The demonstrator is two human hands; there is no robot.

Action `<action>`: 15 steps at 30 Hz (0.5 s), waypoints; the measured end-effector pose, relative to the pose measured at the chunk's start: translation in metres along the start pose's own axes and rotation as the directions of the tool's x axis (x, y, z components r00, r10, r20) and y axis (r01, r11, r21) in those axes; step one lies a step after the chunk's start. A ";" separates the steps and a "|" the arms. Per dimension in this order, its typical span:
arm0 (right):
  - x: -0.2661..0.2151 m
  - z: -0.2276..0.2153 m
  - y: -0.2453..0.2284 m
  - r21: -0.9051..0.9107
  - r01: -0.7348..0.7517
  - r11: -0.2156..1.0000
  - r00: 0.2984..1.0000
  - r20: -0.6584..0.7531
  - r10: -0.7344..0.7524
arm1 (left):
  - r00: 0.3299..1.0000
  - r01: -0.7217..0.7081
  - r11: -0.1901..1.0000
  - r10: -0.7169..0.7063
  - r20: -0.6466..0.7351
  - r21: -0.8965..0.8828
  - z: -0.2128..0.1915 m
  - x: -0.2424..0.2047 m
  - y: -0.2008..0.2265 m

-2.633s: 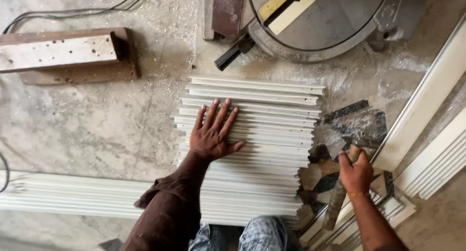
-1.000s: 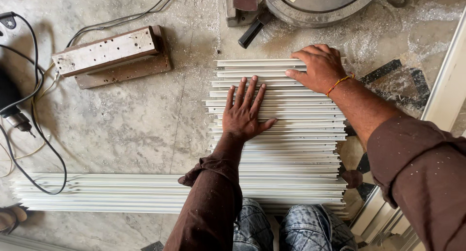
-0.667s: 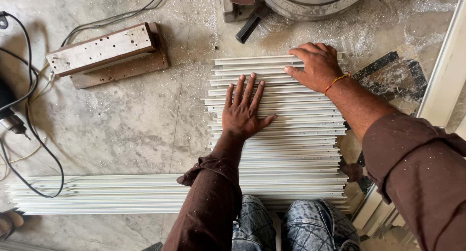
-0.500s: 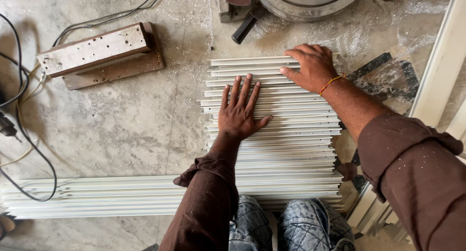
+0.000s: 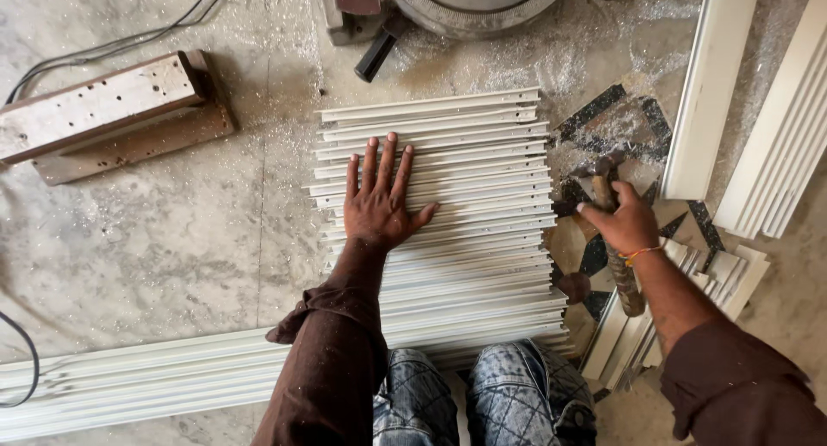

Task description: The person uses a hammer to tap together a stack of white plastic molding pieces, then uses a power drill to fasten them. The person works on the floor in a workshop setting.

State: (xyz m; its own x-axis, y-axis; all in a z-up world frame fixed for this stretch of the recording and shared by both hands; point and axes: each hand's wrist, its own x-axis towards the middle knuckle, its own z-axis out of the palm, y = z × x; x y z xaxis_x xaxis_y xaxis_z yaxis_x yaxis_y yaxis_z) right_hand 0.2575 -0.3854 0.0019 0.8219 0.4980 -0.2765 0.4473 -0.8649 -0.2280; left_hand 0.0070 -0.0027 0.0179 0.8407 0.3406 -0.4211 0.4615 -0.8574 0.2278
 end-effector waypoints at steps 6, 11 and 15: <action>-0.013 -0.045 -0.046 0.389 -0.347 0.853 0.935 0.218 0.281 | 0.899 -0.103 0.942 -0.049 -0.435 -0.319 0.002 -0.029 0.016; -0.045 -0.072 -0.134 0.927 -0.370 -0.064 0.838 0.304 -0.453 | 0.956 0.256 0.257 0.076 0.283 -0.932 0.010 -0.107 0.091; -0.051 -0.055 -0.215 0.810 -0.377 0.449 0.569 0.585 -0.577 | 0.948 0.198 -0.774 0.307 -0.082 -0.601 0.004 -0.133 0.083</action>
State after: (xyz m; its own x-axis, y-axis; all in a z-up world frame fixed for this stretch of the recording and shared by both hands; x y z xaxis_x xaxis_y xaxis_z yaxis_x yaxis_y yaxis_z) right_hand 0.1392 -0.2278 0.1167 0.0035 0.8199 -0.5725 -0.3948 -0.5249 -0.7541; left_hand -0.0675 -0.1206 0.0891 0.9621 0.0914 -0.2568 -0.0200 0.9633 0.2678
